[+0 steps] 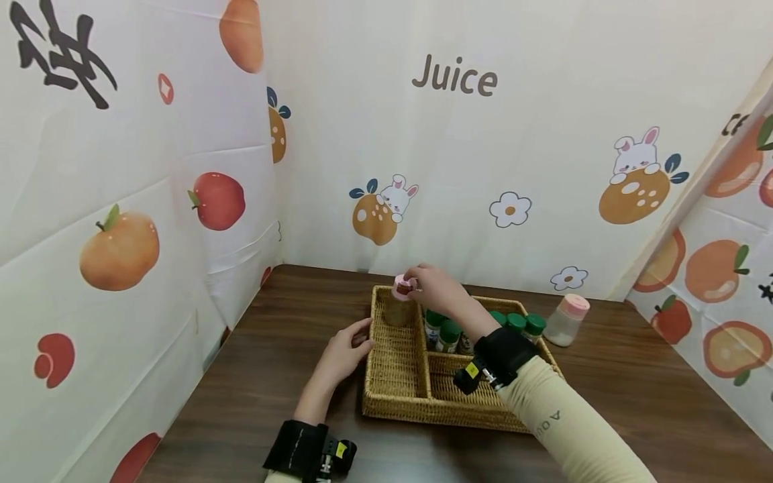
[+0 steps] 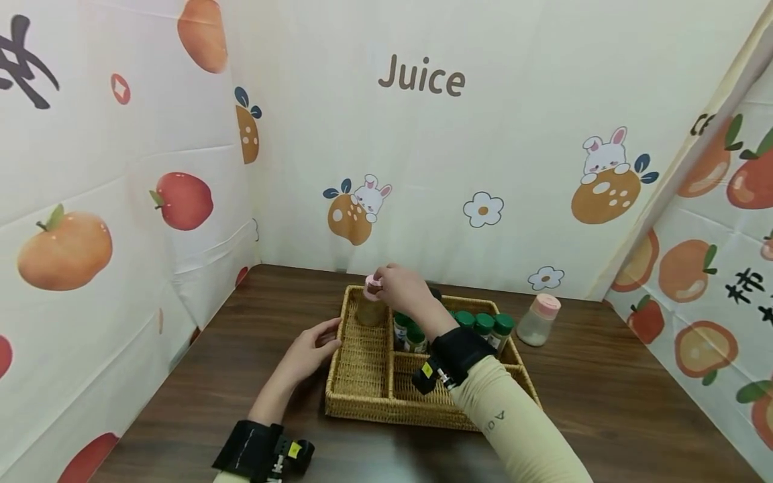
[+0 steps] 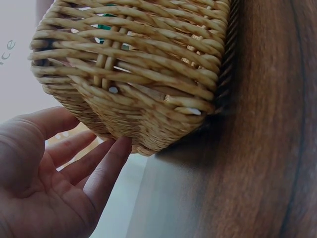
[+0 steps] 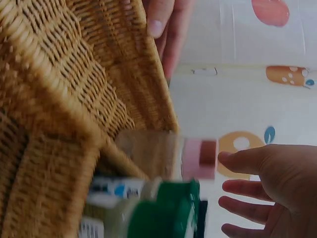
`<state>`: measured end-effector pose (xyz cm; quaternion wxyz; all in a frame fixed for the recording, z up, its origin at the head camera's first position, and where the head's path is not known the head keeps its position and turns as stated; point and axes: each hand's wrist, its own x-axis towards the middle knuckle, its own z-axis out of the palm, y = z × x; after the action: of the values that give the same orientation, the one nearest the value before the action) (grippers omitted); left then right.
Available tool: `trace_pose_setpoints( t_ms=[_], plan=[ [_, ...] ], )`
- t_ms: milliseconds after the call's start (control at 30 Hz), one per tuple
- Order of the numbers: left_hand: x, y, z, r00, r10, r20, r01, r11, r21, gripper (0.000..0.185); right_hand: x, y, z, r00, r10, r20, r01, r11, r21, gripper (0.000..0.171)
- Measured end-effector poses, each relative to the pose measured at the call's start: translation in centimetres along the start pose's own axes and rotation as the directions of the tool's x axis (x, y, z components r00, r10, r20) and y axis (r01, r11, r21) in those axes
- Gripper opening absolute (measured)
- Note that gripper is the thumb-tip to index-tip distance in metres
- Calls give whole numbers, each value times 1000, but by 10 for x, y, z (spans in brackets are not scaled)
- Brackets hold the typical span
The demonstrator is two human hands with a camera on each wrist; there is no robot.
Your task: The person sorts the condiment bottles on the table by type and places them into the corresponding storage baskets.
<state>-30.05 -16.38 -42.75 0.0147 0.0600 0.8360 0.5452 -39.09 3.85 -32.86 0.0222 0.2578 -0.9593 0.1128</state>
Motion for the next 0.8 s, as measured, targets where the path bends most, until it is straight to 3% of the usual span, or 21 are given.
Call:
trace_pose_setpoints(
  t_ms=[267, 800],
  plan=[
    [-3, -3, -1, 1000, 10, -13, -10, 1000, 9, 49, -16, 32, -20, 997, 74, -16, -73, 997, 23, 34],
    [-7, -8, 2, 999, 42, -23, -41, 999, 20, 48, -70, 126, -48, 964, 250, -89, -260, 957, -124, 34]
  ],
)
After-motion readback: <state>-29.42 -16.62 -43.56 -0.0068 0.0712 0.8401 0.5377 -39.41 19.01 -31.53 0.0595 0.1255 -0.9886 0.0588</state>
